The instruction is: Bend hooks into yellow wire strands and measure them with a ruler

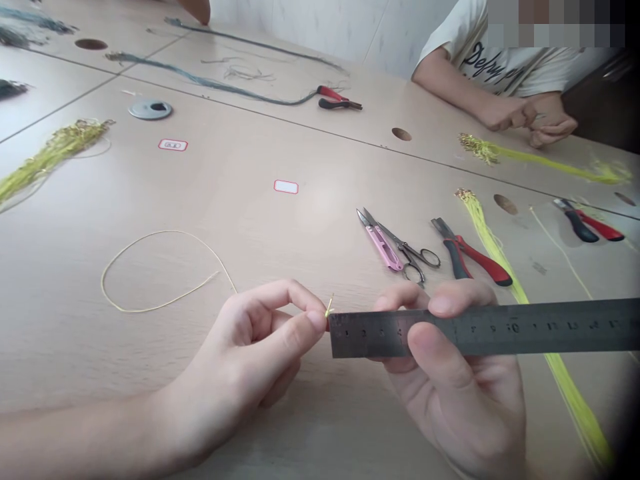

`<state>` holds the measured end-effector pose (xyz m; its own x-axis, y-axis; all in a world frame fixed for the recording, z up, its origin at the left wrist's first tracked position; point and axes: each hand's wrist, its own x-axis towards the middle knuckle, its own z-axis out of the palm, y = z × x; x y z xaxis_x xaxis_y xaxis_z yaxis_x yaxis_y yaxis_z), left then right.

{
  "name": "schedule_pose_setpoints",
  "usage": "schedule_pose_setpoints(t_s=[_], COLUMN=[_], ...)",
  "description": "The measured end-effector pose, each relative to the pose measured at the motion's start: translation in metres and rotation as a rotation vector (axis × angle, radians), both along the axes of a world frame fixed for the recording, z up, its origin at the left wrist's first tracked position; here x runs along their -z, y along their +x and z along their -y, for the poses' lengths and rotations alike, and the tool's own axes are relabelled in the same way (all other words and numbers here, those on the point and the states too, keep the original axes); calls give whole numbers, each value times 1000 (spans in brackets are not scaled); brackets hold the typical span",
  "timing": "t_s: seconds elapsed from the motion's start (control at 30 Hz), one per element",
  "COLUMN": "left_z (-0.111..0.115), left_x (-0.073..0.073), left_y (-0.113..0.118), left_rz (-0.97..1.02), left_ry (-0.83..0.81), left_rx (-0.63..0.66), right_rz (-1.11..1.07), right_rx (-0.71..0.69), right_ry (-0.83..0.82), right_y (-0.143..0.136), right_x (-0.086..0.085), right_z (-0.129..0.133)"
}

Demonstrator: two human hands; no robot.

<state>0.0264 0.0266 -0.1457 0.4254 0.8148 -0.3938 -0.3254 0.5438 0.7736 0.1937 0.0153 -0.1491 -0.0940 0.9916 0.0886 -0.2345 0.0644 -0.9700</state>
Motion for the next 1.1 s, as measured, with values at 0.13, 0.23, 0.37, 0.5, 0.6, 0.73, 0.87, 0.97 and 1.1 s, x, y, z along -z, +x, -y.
schedule_pose_setpoints(t_s=[0.13,0.23,0.37,0.5,0.6,0.73,0.87,0.97,1.1], left_z=[1,1,1,2,3,5,7,9,11], left_x=[-1,-1,1,1,1,2,2,2,1], left_y=[0,0,-1,-1,-1,-3,-2,0,2], left_rz=[7,-8,-23,-28,-42,-49,-58,-85,-124], left_ry=[9,23,33,52,66,110,156,190,211], left_rx=[-7,-4,-4,8,2,9,5,-2,3], right_rz=[26,38,36,27,21,24,24,3,-34], right_rx=[28,29,19,18,23,34,39,42,47], right_ry=[9,4,10,4,-2,-9,-20,-29,-38], right_y=[-1,-1,-1,-1,-1,-1,-2,-3,-4], right_x=[0,0,0,1,1,1,-1,-3,-3], right_z=[0,0,0,1,1,2,2,2,2])
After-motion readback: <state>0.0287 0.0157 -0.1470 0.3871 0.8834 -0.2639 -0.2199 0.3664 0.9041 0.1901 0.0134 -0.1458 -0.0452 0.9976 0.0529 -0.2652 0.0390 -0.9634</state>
